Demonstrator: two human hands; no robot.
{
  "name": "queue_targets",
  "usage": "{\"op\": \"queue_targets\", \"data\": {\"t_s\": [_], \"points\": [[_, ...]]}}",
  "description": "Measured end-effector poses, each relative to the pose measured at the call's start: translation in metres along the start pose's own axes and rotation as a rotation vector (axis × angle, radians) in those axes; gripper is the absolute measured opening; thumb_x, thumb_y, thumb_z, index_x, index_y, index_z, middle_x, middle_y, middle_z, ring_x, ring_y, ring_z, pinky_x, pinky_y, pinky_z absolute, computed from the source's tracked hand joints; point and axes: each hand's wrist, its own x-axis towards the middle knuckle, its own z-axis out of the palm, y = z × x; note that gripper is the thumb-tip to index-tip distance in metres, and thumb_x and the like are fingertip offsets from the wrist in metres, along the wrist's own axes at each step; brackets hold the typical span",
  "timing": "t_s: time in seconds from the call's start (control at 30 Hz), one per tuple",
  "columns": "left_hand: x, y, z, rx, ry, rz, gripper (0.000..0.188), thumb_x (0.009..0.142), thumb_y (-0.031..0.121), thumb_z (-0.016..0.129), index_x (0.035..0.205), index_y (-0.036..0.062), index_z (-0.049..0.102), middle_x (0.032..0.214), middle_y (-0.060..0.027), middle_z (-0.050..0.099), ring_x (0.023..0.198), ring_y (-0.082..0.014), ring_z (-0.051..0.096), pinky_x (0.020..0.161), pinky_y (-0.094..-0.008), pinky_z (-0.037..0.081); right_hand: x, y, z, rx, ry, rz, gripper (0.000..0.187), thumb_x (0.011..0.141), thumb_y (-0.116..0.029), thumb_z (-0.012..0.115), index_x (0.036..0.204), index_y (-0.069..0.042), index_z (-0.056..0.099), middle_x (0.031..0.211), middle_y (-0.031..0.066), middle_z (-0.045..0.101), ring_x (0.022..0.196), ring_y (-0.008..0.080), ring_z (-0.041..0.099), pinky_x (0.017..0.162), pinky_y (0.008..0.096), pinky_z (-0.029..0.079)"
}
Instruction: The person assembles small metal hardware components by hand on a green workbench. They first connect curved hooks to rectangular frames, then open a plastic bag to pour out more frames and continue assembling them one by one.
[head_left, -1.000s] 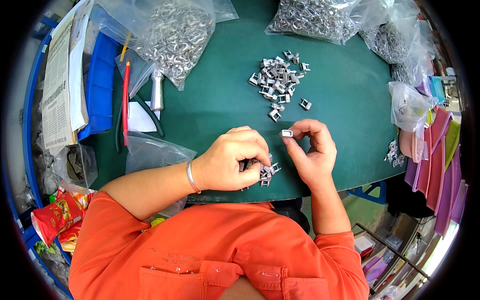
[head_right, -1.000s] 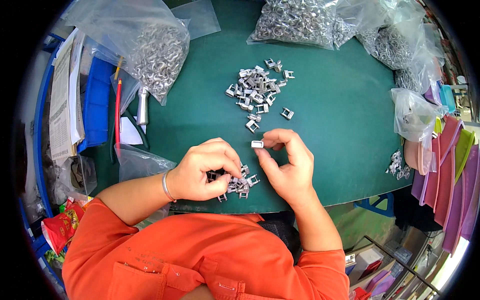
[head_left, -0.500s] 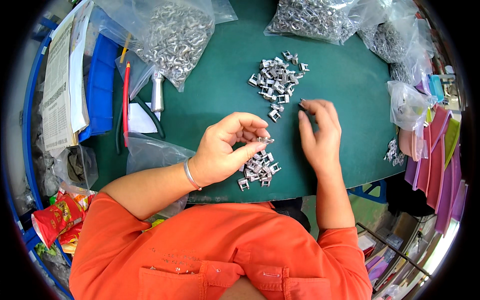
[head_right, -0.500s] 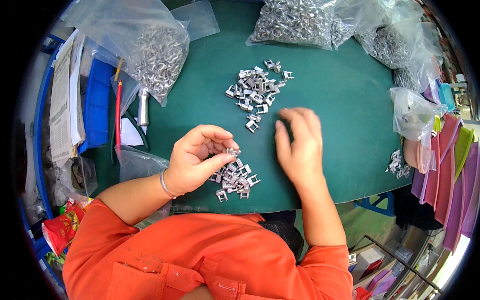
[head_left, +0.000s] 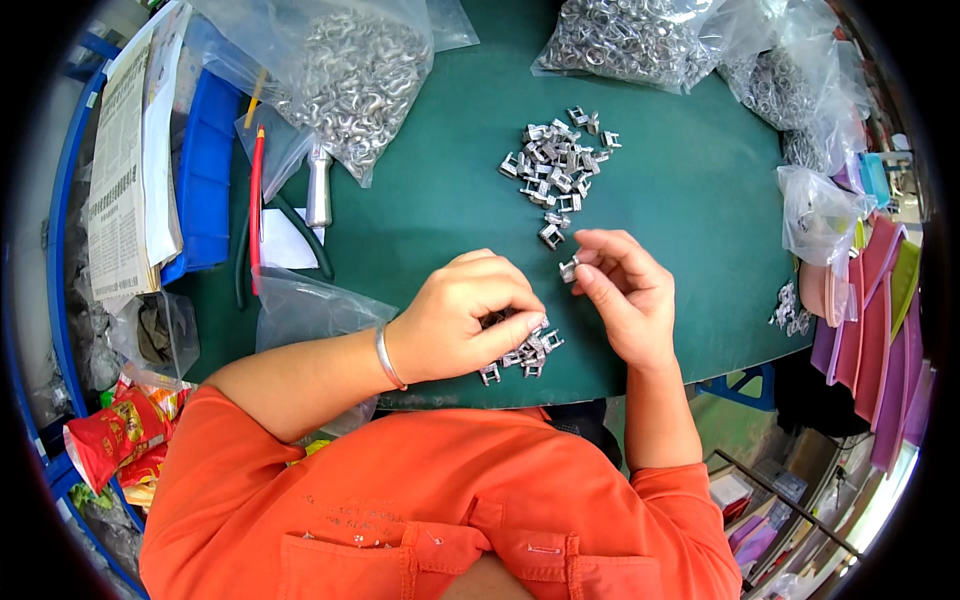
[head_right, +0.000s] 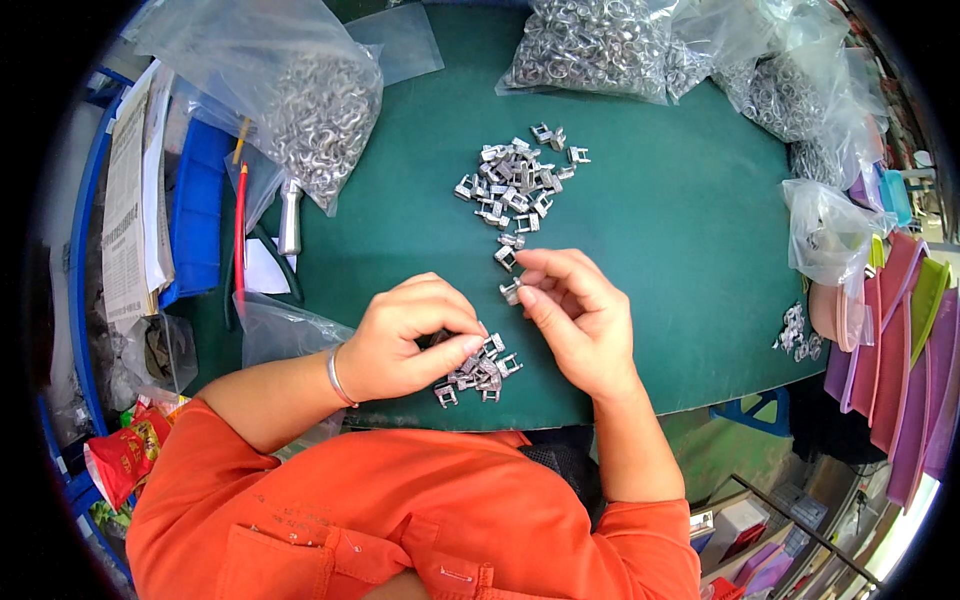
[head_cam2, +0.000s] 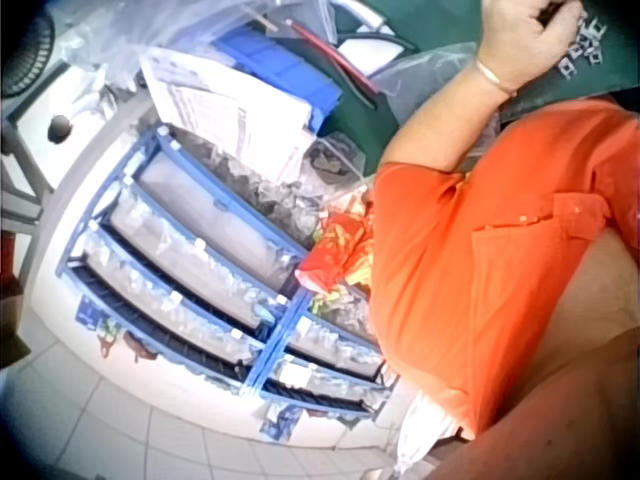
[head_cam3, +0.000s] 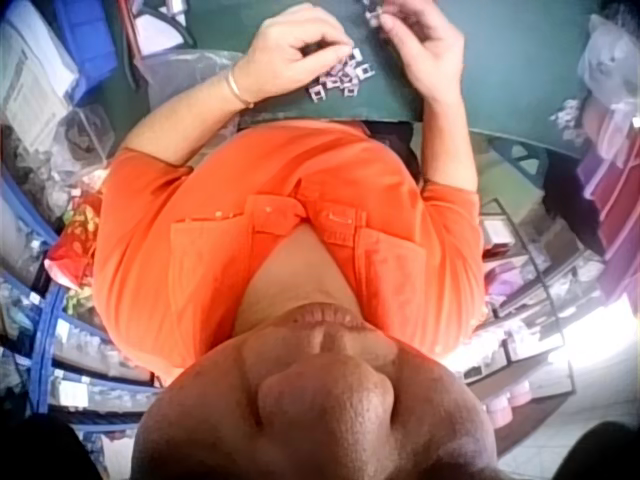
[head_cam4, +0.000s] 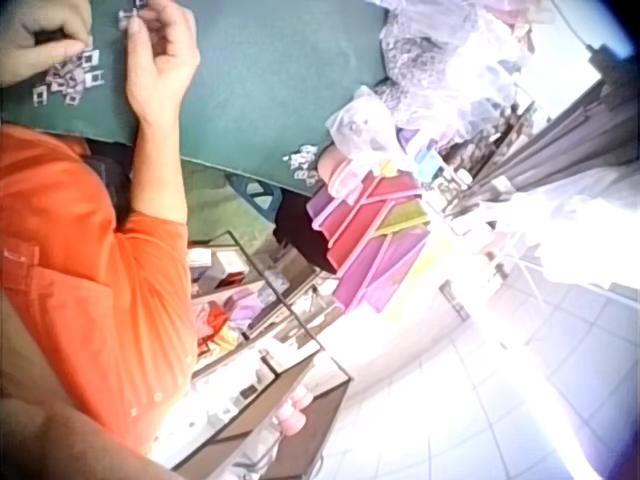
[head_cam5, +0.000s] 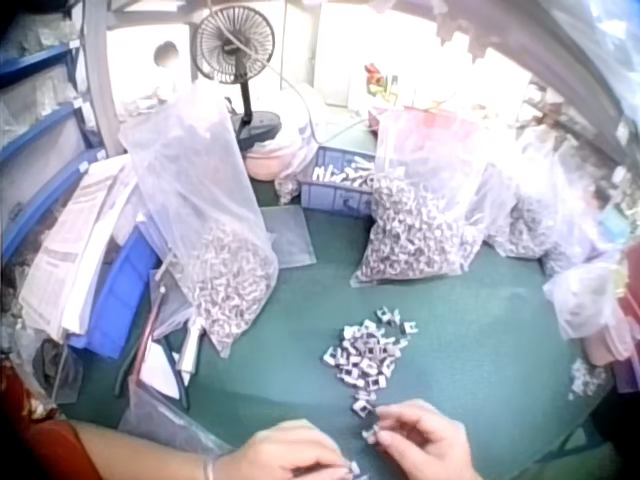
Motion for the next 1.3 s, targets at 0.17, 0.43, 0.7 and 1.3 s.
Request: {"op": "queue_targets", "data": {"t_s": [0.17, 0.43, 0.7, 1.3], "points": [[0.001, 0.004, 0.0, -0.123, 0.075, -0.124, 0.008, 0.086, 0.007, 0.067, 0.09, 0.0009, 0.064, 0.084, -0.0053, 0.064, 0.075, -0.0147, 0.06, 0.07, -0.0273, 0.047, -0.008, 0.002, 0.011, 0.069, -0.011, -0.123, 0.017, 0.082, 0.01, 0.064, 0.097, 0.002, 0.064, 0.099, 0.0094, 0.061, 0.086, 0.0148, 0.063, 0.075, 0.0257, 0.052], [-0.001, -0.003, 0.005, -0.671, 0.199, -0.422, 0.024, 0.087, -0.001, 0.065, 0.109, -0.0016, 0.054, 0.098, -0.0088, 0.064, 0.086, -0.0121, 0.062, 0.076, -0.0244, 0.052, 0.005, -0.011, 0.012, -0.525, -0.13, -0.542, 0.018, 0.071, 0.01, 0.065, 0.086, -0.002, 0.065, 0.094, 0.0136, 0.065, 0.085, 0.0255, 0.066, 0.074, 0.0336, 0.054], [-0.003, -0.006, 0.005, -0.161, 0.194, -0.126, 0.031, 0.081, -0.009, 0.065, 0.109, -0.0005, 0.055, 0.1, -0.0084, 0.063, 0.091, -0.0141, 0.061, 0.08, -0.0275, 0.05, 0.027, 0.007, 0.01, -0.951, 0.073, -0.333, 0.014, 0.076, -0.004, 0.071, 0.089, -0.002, 0.065, 0.092, 0.012, 0.059, 0.088, 0.0302, 0.059, 0.077, 0.0386, 0.048], [0.0, 0.001, 0.003, -0.072, 0.102, -0.179, 0.027, 0.079, 0.007, 0.074, 0.103, 0.0, 0.061, 0.086, -0.0059, 0.063, 0.08, -0.0133, 0.06, 0.071, -0.0264, 0.049, -0.006, 0.005, 0.015, 0.185, -0.019, -0.122, 0.044, 0.075, 0.017, 0.064, 0.111, -0.002, 0.048, 0.109, 0.0115, 0.055, 0.095, 0.0148, 0.057, 0.082, 0.0281, 0.049]]}}
